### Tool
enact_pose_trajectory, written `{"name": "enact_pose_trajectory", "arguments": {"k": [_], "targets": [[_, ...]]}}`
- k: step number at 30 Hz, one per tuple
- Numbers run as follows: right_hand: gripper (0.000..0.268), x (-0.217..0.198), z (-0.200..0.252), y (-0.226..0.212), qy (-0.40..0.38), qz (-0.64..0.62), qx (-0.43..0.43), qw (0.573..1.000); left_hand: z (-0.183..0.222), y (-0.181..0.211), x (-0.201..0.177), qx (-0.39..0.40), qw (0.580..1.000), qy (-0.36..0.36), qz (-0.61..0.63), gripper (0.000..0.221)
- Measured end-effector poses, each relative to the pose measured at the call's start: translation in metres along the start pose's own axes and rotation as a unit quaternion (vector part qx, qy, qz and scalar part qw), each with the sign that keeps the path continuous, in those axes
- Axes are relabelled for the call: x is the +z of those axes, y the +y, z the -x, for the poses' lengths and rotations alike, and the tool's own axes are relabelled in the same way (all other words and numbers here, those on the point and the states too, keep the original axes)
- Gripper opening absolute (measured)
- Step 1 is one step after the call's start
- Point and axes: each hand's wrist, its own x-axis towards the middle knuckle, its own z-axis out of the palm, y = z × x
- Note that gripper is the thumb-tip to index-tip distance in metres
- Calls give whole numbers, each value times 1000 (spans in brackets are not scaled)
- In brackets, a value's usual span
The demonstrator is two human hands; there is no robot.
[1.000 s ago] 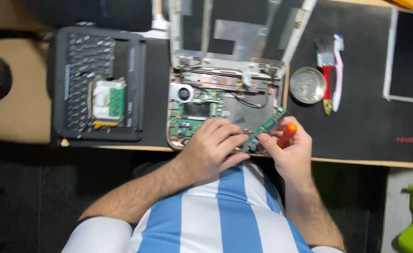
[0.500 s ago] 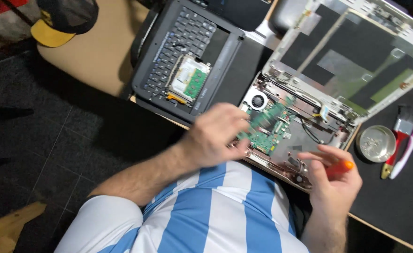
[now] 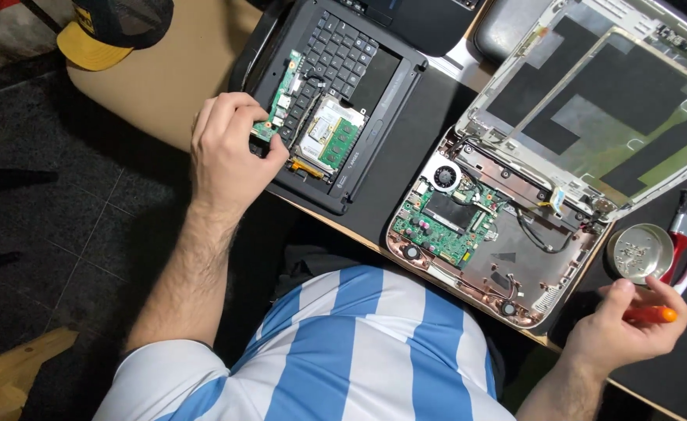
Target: Removing the motherboard from a laptop chassis by unscrewing it and disconnecting internal ribbon cables.
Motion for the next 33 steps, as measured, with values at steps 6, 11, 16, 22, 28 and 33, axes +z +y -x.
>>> {"name": "enact_pose_trajectory", "arguments": {"k": [6, 11, 16, 22, 28, 33], "targets": [[20, 3, -3, -11, -8, -1, 7, 1000, 4, -4, -13, 1, 999, -21, -36, 26], [19, 2, -2, -6, -8, -9, 20, 1000, 10, -4, -18, 3, 999, -28, -41, 26], [20, 2, -2, -5, -6, -12, 12, 1000, 12, -6, -19, -3, 1000, -6, -30, 25], [18, 2, -2, -4, -8, -29, 27, 999, 14, -3, -22, 8, 998, -31, -49, 25], [18, 5, -2, -5, 2, -40, 51, 998, 8, 1, -20, 5, 998, -47, -30, 24], [19, 7, -3, -7, 5, -37, 68, 997, 8, 3, -19, -3, 997, -68, -29, 24]]}}
